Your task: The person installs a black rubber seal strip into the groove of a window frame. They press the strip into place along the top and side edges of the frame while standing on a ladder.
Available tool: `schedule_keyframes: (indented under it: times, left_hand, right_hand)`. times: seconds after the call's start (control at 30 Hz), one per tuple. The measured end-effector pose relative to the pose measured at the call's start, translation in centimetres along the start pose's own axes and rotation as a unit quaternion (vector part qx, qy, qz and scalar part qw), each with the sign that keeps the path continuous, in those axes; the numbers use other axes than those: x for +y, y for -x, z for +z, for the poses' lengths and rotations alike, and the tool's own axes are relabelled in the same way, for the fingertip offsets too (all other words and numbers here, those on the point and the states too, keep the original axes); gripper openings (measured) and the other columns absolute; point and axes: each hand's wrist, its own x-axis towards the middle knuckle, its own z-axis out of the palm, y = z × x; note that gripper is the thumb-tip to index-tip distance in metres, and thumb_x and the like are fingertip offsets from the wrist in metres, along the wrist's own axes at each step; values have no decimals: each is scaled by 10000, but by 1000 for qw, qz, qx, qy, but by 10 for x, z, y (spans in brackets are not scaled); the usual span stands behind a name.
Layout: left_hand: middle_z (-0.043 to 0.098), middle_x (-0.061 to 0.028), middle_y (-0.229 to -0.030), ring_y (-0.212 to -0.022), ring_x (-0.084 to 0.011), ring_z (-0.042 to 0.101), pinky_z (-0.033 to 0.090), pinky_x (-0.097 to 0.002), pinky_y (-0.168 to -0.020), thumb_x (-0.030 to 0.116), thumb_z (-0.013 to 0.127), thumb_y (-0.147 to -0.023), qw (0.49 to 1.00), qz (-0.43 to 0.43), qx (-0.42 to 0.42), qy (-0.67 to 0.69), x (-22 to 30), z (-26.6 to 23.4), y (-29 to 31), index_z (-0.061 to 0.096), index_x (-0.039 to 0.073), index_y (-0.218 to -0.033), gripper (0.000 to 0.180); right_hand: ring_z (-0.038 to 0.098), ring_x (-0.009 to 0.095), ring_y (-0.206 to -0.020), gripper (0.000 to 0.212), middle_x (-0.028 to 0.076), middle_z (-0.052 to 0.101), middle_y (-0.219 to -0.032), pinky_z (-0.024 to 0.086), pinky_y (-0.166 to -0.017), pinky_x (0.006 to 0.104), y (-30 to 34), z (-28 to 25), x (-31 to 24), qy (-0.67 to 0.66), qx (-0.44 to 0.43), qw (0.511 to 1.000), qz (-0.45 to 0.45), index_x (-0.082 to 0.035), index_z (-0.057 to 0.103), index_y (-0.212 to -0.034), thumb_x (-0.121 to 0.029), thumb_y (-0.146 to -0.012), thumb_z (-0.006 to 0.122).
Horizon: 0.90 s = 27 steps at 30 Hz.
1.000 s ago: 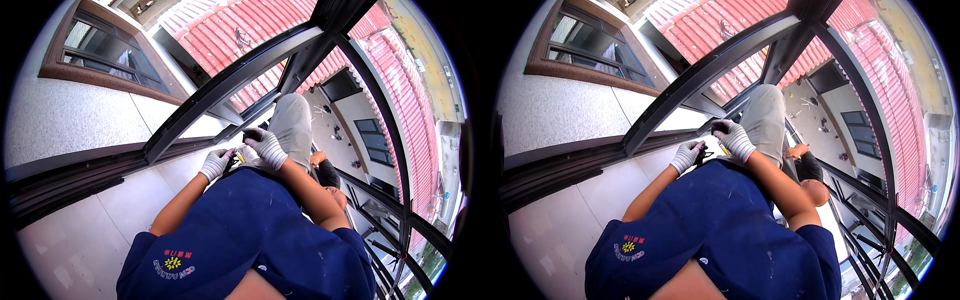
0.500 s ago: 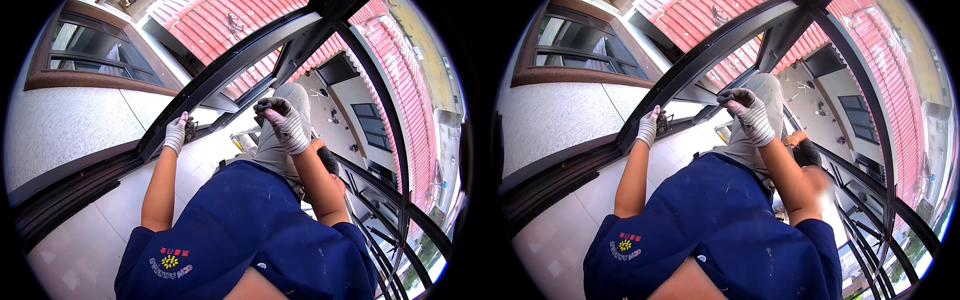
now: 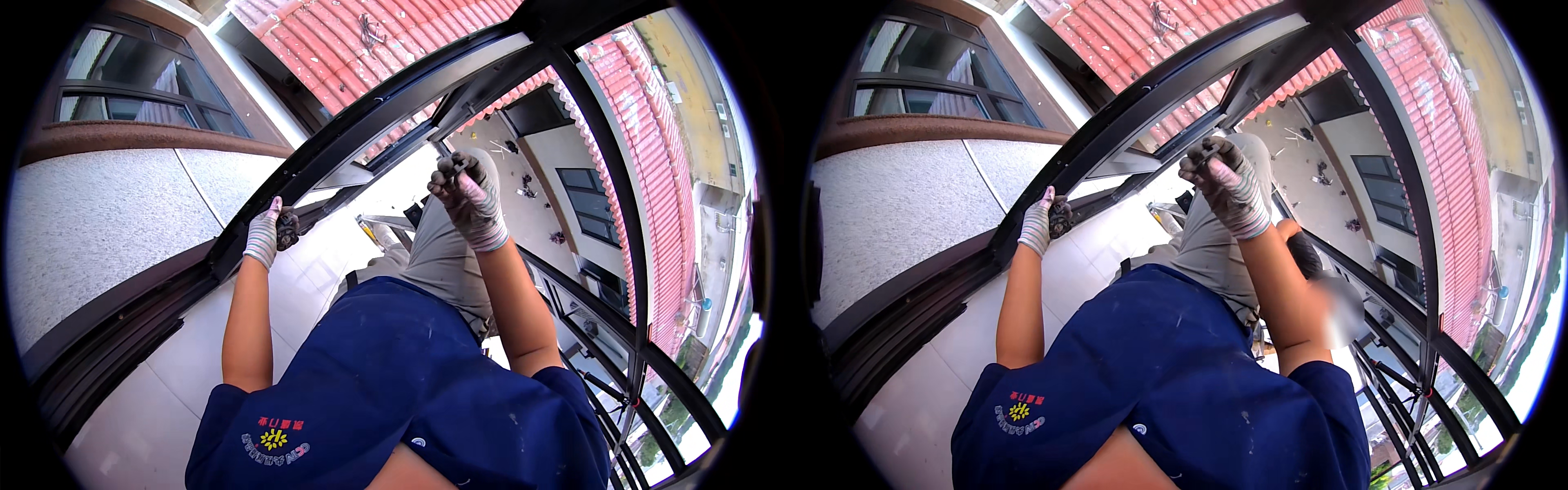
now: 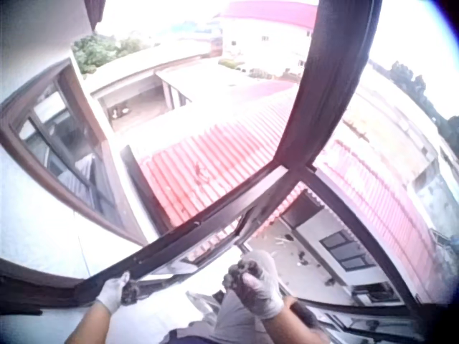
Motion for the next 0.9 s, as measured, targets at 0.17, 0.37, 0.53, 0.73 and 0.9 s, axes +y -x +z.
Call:
schedule_keyframes:
  times: [0.17, 0.37, 0.53, 0.73, 0.9]
  left_hand:
    - [695, -133, -742, -591, -204, 673, 572, -308, -604, 455, 707, -929, 1000, 20, -12, -20, 2, 0, -3, 718, -48, -861, 508]
    - [706, -138, -744, -604, -210, 673, 546, -308, -585, 483, 726, -904, 1000, 4, -19, -3, -3, -5, -2, 706, -56, -878, 541]
    - [693, -143, -745, -623, -220, 674, 567, -332, -609, 519, 736, -880, 1000, 2, -6, 8, -3, 0, 1, 696, -76, -922, 598]
    - [693, -131, -737, -624, -204, 673, 560, -313, -604, 540, 735, -872, 1000, -9, -1, -1, -3, 0, 0, 708, -60, -913, 602]
    - [695, -124, -729, -619, -200, 674, 555, -307, -596, 530, 743, -871, 1000, 2, 8, -6, 0, 2, 2, 716, -56, -873, 587]
  right_hand:
    - [643, 260, -1013, 455, 120, 665, -1135, 519, -881, 389, -20, 4, -8, 12, 39, 998, -41, -145, 596, -1348, -165, -914, 731]
    - [666, 271, -1087, 338, 110, 672, -1194, 556, -944, 435, -56, -32, -21, 78, 60, 994, -53, -109, 604, -1308, -98, -971, 635]
    - [717, 291, -980, 283, 128, 712, -1096, 591, -904, 428, -131, -65, -87, 248, 212, 940, -102, -30, 641, -1229, 15, -950, 623]
    - [707, 164, -846, 270, 100, 735, -1012, 588, -734, 272, -244, -113, -179, 473, 248, 837, -117, -1, 717, -1135, 16, -868, 746]
    - [717, 163, -782, 274, 96, 754, -894, 550, -705, 311, -300, -132, -206, 761, 252, 597, -29, -65, 762, -1073, -167, -821, 803]
